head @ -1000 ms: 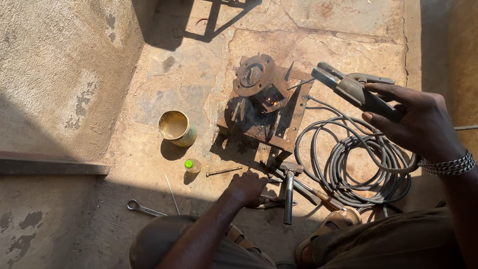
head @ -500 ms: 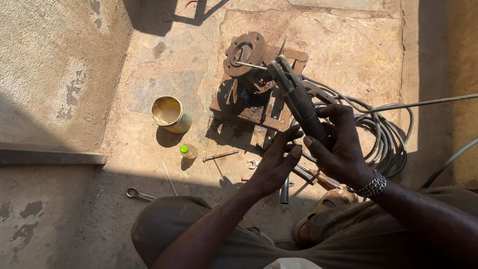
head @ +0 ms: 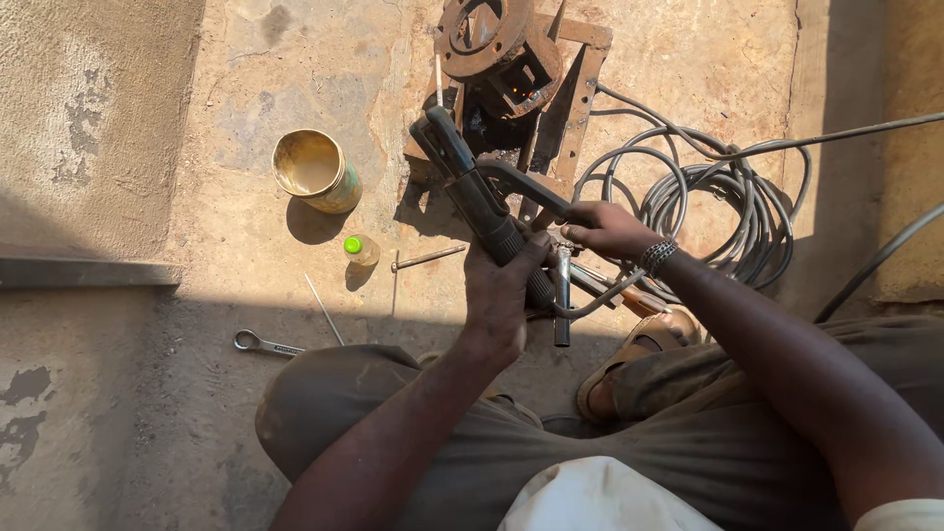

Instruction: The person sits on the ground and arc-welds a rusty metal pump housing using a welding electrode holder, striking arcs that produce sparks. Between welds they reposition the housing, adjust the electrode, and turn the workpiece to weld different spots.

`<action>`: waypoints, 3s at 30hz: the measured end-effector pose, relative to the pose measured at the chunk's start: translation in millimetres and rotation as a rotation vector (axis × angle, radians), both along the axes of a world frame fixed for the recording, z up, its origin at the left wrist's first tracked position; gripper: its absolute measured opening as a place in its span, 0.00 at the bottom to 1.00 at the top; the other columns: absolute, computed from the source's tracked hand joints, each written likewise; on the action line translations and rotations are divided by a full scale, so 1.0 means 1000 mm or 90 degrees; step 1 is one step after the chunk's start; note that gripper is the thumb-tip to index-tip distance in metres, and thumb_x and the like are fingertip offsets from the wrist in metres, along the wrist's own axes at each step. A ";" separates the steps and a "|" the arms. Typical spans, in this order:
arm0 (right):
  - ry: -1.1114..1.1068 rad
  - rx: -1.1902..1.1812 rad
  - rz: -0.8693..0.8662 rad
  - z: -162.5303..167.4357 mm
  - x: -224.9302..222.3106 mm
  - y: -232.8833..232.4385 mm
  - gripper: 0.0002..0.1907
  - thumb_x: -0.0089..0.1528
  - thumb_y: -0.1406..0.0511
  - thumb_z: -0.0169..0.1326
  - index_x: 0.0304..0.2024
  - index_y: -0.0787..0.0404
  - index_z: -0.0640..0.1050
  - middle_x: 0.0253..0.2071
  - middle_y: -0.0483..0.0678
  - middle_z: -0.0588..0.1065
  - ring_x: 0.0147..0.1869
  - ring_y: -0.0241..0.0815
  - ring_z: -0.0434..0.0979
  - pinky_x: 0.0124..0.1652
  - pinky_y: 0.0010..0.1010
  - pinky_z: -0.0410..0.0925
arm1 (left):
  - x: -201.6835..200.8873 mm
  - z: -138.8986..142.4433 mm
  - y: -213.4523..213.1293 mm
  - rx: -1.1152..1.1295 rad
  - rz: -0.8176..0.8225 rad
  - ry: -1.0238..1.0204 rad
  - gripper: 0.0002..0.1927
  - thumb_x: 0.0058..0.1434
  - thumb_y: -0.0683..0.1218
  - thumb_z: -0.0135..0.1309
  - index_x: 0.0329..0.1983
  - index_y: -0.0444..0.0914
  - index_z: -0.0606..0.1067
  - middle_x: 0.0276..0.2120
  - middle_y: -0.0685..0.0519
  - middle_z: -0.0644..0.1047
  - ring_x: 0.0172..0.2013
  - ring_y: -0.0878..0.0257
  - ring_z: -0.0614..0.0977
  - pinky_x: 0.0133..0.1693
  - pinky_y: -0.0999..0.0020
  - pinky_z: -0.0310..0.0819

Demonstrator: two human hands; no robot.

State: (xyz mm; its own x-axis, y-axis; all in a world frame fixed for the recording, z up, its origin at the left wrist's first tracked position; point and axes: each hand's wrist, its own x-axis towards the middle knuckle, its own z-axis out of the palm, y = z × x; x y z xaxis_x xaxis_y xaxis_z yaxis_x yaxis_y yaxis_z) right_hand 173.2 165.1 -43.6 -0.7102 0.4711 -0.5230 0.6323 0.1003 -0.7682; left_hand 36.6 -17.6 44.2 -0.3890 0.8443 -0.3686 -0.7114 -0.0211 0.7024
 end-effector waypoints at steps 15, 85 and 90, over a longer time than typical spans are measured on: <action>-0.359 0.402 0.118 -0.027 -0.001 -0.096 0.22 0.62 0.56 0.49 0.58 0.55 0.69 0.50 0.59 0.71 0.46 0.59 0.81 0.41 0.51 0.73 | 0.049 -0.034 -0.013 -0.219 -0.027 -0.080 0.15 0.61 0.42 0.61 0.49 0.38 0.71 0.38 0.55 0.78 0.42 0.64 0.79 0.44 0.66 0.74; -0.024 0.878 0.196 0.163 -0.001 0.058 0.15 0.74 0.62 0.54 0.63 0.46 0.79 0.22 0.46 0.74 0.17 0.38 0.67 0.18 0.31 0.61 | -0.006 -0.058 -0.004 -0.191 -0.020 0.006 0.17 0.45 0.31 0.55 0.38 0.37 0.72 0.32 0.55 0.74 0.33 0.65 0.76 0.37 0.66 0.74; 0.288 0.898 0.139 0.130 -0.024 0.051 0.19 0.79 0.69 0.47 0.71 0.51 0.75 0.29 0.45 0.74 0.28 0.36 0.71 0.27 0.26 0.66 | -0.004 -0.057 0.000 -0.199 0.002 -0.003 0.16 0.46 0.32 0.55 0.38 0.37 0.72 0.32 0.54 0.75 0.32 0.64 0.77 0.36 0.66 0.74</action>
State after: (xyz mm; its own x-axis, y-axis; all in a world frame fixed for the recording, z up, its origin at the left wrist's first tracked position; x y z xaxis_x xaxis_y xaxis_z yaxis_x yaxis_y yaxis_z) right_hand 149.1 215.7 86.1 -0.8048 0.2540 0.5364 0.2493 0.9649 -0.0830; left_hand 32.7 -17.6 -13.1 -0.3891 0.6884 -0.6121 -0.7145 0.1939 0.6723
